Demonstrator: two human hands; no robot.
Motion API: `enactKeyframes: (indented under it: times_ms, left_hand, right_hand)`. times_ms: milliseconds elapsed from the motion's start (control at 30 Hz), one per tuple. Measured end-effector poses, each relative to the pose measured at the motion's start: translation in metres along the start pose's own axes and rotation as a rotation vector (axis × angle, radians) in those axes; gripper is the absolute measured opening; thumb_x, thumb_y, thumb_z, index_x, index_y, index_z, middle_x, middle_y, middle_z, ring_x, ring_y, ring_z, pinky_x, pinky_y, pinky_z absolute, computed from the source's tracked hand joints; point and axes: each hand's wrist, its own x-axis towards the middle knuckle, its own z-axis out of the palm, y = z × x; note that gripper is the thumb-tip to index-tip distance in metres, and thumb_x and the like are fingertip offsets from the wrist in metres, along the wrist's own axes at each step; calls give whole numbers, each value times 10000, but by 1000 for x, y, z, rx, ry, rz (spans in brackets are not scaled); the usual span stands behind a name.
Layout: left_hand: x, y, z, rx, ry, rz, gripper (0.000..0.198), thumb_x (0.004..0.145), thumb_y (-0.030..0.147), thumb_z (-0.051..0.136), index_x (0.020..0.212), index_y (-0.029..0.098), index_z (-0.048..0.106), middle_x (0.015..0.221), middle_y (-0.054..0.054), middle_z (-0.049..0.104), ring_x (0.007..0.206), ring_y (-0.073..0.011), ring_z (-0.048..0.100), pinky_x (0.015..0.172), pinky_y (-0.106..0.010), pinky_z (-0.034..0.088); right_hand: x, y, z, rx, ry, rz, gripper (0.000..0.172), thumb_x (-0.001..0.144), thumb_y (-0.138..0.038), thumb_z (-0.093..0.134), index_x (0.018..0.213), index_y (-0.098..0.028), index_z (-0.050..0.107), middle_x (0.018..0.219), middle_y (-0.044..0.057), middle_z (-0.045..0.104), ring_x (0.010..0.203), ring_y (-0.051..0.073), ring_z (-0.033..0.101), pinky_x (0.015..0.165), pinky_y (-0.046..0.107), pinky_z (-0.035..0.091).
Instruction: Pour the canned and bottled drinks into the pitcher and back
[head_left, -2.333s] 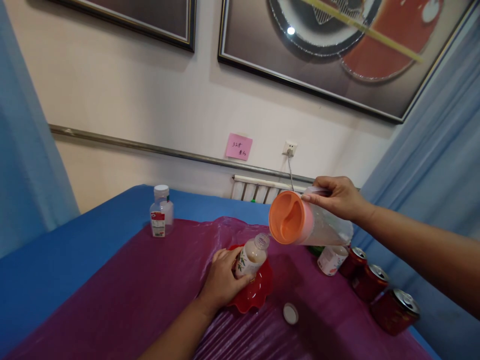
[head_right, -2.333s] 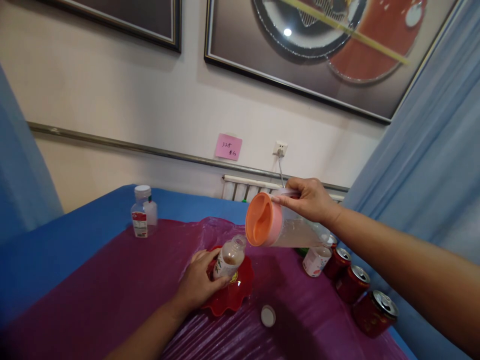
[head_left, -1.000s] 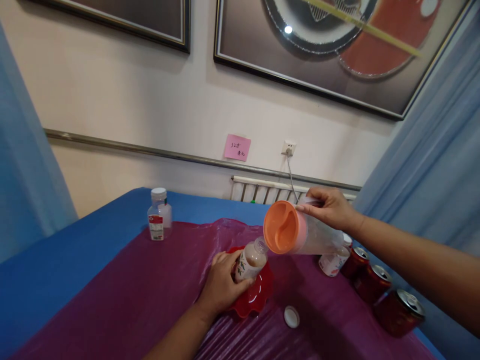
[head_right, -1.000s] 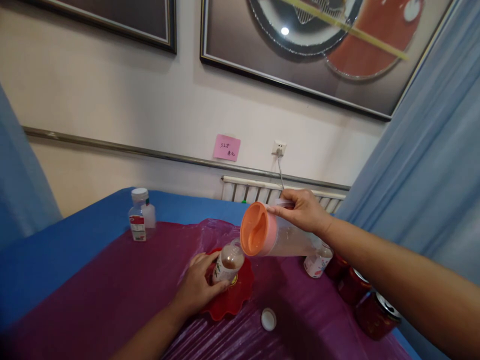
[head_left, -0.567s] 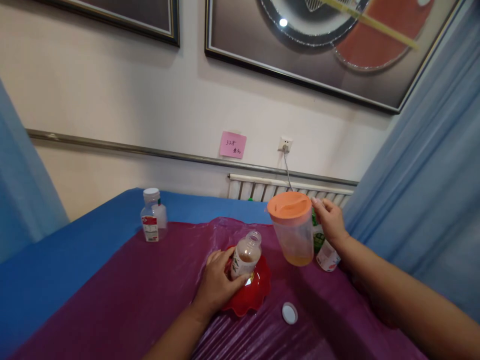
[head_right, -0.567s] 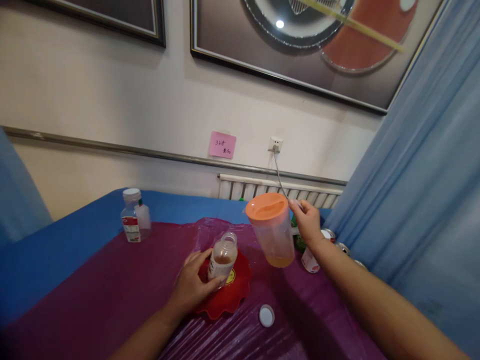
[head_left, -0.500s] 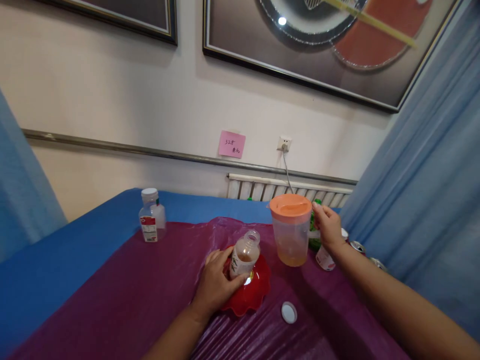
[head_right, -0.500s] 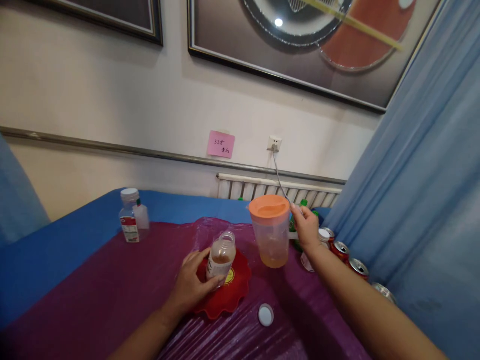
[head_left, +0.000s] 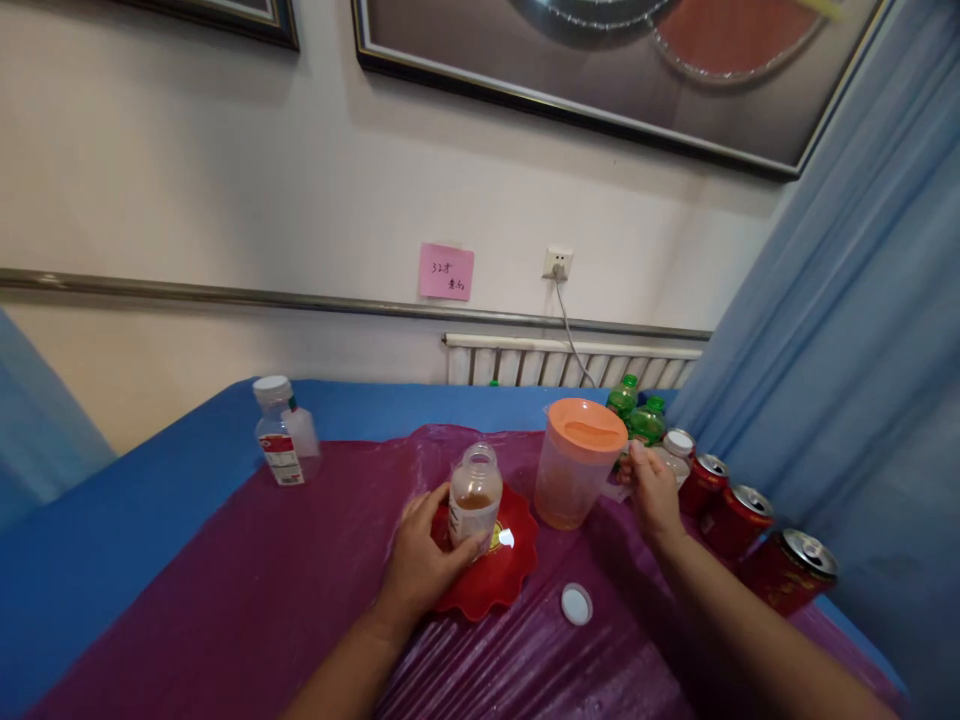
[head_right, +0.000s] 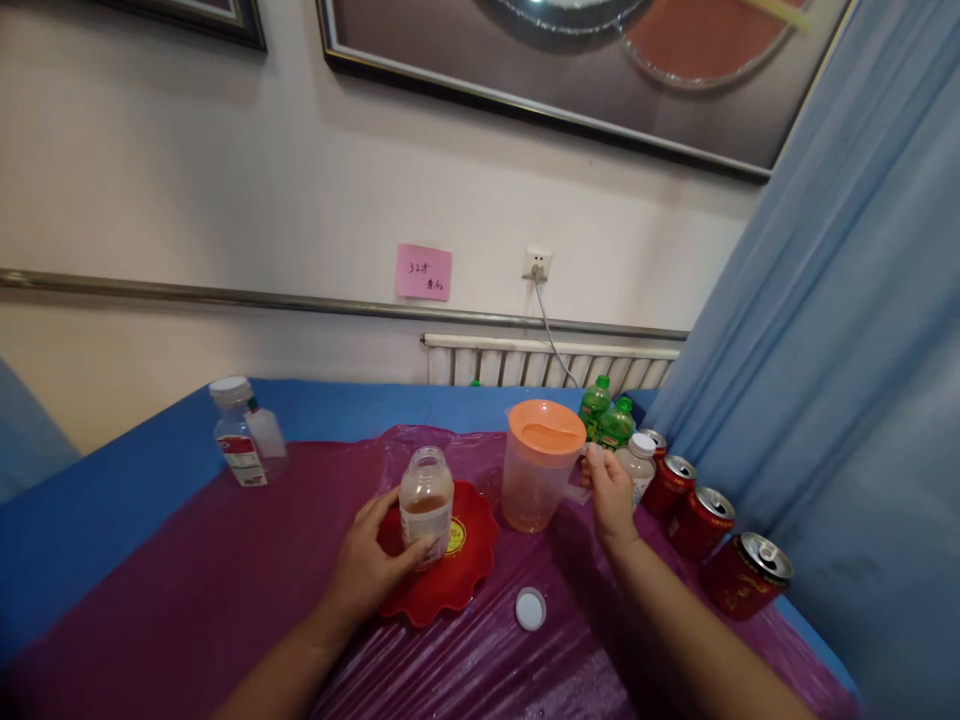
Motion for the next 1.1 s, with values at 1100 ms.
enactKeyframes:
  times_ms: [1100]
  left_hand:
    - [-6,14,-3,-27,-137,129,564,711,308,762,1243,221,598,1212,-95,687,1103,-290,653,972,-469,529]
  right_hand:
    - [-113,-28,-11,-277,-822,-84,305,913,-405,671,1178,-259,707,1027,66,669,887,207,645,799,322,519]
